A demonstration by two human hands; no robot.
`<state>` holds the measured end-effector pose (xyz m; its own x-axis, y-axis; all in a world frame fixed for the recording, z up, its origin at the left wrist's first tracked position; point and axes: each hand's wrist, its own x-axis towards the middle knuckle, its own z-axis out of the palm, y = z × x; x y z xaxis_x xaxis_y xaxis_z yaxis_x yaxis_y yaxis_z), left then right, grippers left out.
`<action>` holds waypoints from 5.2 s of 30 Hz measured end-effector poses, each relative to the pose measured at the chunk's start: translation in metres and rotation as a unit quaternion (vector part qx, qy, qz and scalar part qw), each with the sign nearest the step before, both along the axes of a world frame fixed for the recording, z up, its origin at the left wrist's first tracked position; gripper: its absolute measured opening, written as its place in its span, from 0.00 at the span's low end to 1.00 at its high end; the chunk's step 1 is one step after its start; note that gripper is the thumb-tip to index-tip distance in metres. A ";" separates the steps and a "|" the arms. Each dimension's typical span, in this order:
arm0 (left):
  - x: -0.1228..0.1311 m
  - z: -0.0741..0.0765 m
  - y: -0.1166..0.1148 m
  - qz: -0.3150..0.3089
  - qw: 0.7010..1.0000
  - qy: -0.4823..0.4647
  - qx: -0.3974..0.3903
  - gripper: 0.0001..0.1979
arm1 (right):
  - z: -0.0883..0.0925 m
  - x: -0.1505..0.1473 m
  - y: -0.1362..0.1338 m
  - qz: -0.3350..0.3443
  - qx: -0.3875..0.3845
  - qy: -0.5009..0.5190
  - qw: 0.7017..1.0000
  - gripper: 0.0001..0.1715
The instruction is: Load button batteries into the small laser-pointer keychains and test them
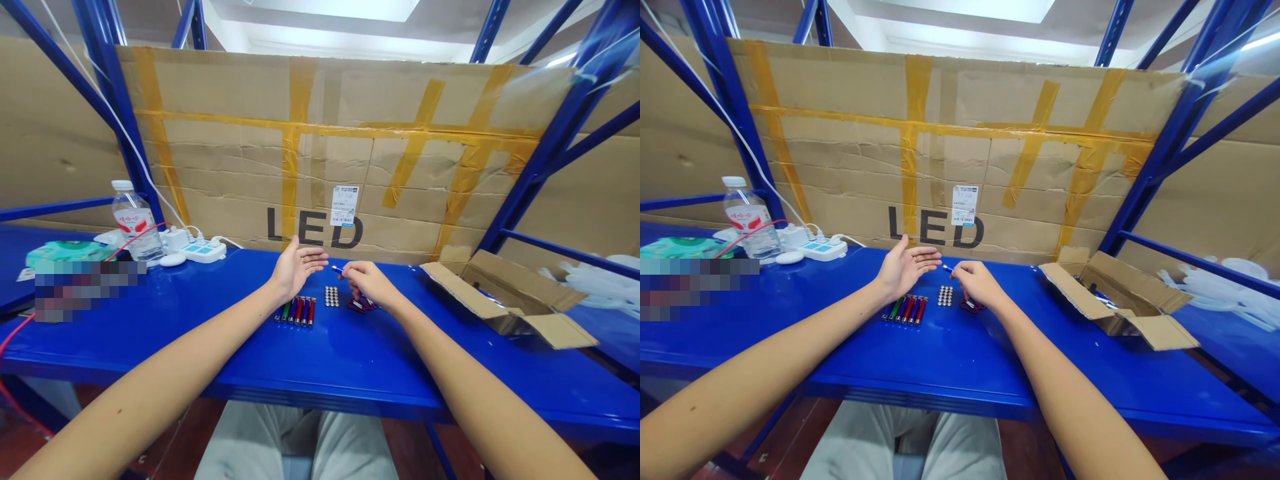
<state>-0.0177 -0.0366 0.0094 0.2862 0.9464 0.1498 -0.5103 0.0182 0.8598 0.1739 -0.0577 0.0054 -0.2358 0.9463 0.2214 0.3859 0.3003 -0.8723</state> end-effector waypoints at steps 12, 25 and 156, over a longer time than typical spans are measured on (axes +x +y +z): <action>0.000 -0.001 0.000 0.008 1.000 0.001 0.007 0.32 | 0.001 0.005 0.001 -0.033 0.046 -0.058 0.997 0.14; -0.001 -0.001 0.001 0.004 1.000 0.011 0.018 0.33 | 0.006 0.000 -0.008 0.006 0.043 -0.080 0.996 0.13; -0.035 0.001 0.025 -0.026 0.673 0.657 0.339 0.05 | 0.017 -0.021 -0.047 0.279 -0.030 -0.353 0.893 0.04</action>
